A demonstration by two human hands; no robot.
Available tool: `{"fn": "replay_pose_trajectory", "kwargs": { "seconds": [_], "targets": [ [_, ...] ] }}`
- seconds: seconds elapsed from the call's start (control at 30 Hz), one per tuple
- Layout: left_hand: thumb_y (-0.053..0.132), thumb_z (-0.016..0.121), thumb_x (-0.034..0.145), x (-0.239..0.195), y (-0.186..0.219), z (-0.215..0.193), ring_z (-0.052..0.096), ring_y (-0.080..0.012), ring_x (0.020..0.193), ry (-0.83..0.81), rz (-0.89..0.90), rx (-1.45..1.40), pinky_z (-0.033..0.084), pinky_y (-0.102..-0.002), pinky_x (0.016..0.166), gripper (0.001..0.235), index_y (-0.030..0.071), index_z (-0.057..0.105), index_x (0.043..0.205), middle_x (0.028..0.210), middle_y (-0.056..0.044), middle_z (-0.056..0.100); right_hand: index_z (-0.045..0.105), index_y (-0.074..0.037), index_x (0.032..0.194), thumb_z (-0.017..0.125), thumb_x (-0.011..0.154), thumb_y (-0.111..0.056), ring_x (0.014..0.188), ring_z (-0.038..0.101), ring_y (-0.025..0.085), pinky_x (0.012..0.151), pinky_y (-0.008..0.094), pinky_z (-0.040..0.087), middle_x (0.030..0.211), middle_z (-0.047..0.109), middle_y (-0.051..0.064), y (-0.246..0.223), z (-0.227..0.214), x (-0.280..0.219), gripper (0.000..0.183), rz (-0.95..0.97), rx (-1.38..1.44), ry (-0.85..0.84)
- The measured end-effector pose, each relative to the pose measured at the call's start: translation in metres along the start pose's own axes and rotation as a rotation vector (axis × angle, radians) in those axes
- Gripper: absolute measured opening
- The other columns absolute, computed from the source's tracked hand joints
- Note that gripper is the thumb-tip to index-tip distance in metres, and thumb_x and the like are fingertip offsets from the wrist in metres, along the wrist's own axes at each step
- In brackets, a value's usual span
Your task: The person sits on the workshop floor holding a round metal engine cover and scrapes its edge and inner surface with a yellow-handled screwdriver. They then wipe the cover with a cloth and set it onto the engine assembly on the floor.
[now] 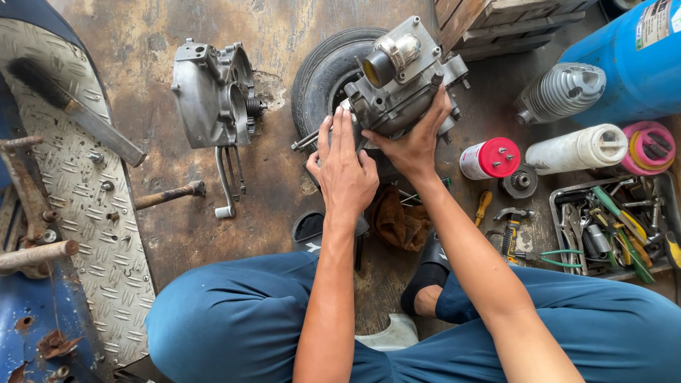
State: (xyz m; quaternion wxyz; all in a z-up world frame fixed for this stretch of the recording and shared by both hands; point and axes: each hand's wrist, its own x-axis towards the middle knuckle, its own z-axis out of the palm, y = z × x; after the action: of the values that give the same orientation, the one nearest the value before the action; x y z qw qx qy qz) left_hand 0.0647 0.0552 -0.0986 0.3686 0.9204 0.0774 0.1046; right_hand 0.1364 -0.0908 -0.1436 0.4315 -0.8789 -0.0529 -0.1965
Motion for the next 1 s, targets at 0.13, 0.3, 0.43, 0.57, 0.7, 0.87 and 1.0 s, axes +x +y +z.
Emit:
{"fn": "replay_pose_trajectory", "kwargs": {
  "seconds": [0.13, 0.3, 0.43, 0.57, 0.7, 0.87, 1.0],
  "targets": [
    [0.018, 0.058, 0.082, 0.001, -0.001, 0.002, 0.029, -0.0213, 0.154, 0.004, -0.002, -0.004, 0.033, -0.049, 0.105, 0.082, 0.015, 0.035, 0.16, 0.166, -0.001, 0.036, 0.01, -0.005, 0.164, 0.115, 0.059, -0.029, 0.149, 0.027, 0.053, 0.12, 0.065, 0.029, 0.158, 0.019, 0.028, -0.004, -0.002, 0.001, 0.15, -0.005, -0.003, -0.002],
    [0.019, 0.059, 0.082, 0.003, -0.001, 0.001, 0.03, -0.0211, 0.154, 0.012, -0.004, -0.002, 0.034, -0.049, 0.104, 0.081, 0.015, 0.036, 0.159, 0.165, -0.001, 0.038, 0.007, -0.006, 0.165, 0.115, 0.062, -0.031, 0.151, 0.024, 0.055, 0.123, 0.067, 0.023, 0.161, 0.017, 0.03, -0.002, 0.0, 0.0, 0.152, 0.018, 0.012, -0.009],
    [0.017, 0.058, 0.08, 0.005, 0.0, -0.003, 0.031, -0.0222, 0.152, 0.007, -0.011, -0.017, 0.035, -0.05, 0.103, 0.082, 0.015, 0.036, 0.159, 0.163, -0.001, 0.04, 0.003, -0.006, 0.166, 0.116, 0.061, -0.029, 0.152, 0.025, 0.056, 0.123, 0.067, 0.023, 0.162, 0.018, 0.031, 0.002, 0.004, 0.001, 0.156, 0.04, 0.043, -0.027],
    [0.015, 0.056, 0.078, 0.006, 0.001, -0.005, 0.032, -0.0214, 0.151, 0.007, -0.018, -0.038, 0.036, -0.05, 0.102, 0.082, 0.016, 0.037, 0.158, 0.161, 0.0, 0.041, 0.0, -0.01, 0.167, 0.115, 0.062, -0.031, 0.154, 0.024, 0.055, 0.124, 0.068, 0.023, 0.164, 0.014, 0.032, 0.002, 0.006, 0.002, 0.157, 0.091, 0.013, -0.03],
    [0.015, 0.056, 0.076, 0.007, 0.001, -0.005, 0.032, -0.0215, 0.151, 0.005, -0.021, -0.048, 0.037, -0.05, 0.103, 0.083, 0.015, 0.037, 0.157, 0.16, 0.0, 0.042, 0.002, -0.01, 0.167, 0.116, 0.062, -0.031, 0.152, 0.023, 0.056, 0.121, 0.071, 0.023, 0.164, 0.015, 0.03, 0.008, 0.008, 0.0, 0.157, 0.038, 0.016, -0.018],
    [0.013, 0.054, 0.071, 0.01, 0.002, -0.008, 0.034, -0.0233, 0.147, 0.002, -0.014, -0.064, 0.04, -0.05, 0.102, 0.085, 0.014, 0.04, 0.154, 0.155, -0.001, 0.045, -0.004, -0.012, 0.169, 0.114, 0.07, -0.029, 0.153, 0.015, 0.063, 0.116, 0.079, 0.024, 0.166, 0.007, 0.035, 0.004, 0.007, -0.002, 0.154, 0.068, 0.006, -0.035],
    [0.013, 0.052, 0.068, 0.011, 0.001, -0.009, 0.035, -0.0248, 0.146, -0.003, -0.013, -0.079, 0.04, -0.05, 0.102, 0.086, 0.013, 0.04, 0.153, 0.153, -0.003, 0.047, -0.002, -0.011, 0.169, 0.115, 0.064, -0.032, 0.153, 0.015, 0.061, 0.115, 0.079, 0.026, 0.166, 0.009, 0.036, 0.008, 0.007, -0.004, 0.158, 0.103, -0.039, -0.024]
  ]
}}
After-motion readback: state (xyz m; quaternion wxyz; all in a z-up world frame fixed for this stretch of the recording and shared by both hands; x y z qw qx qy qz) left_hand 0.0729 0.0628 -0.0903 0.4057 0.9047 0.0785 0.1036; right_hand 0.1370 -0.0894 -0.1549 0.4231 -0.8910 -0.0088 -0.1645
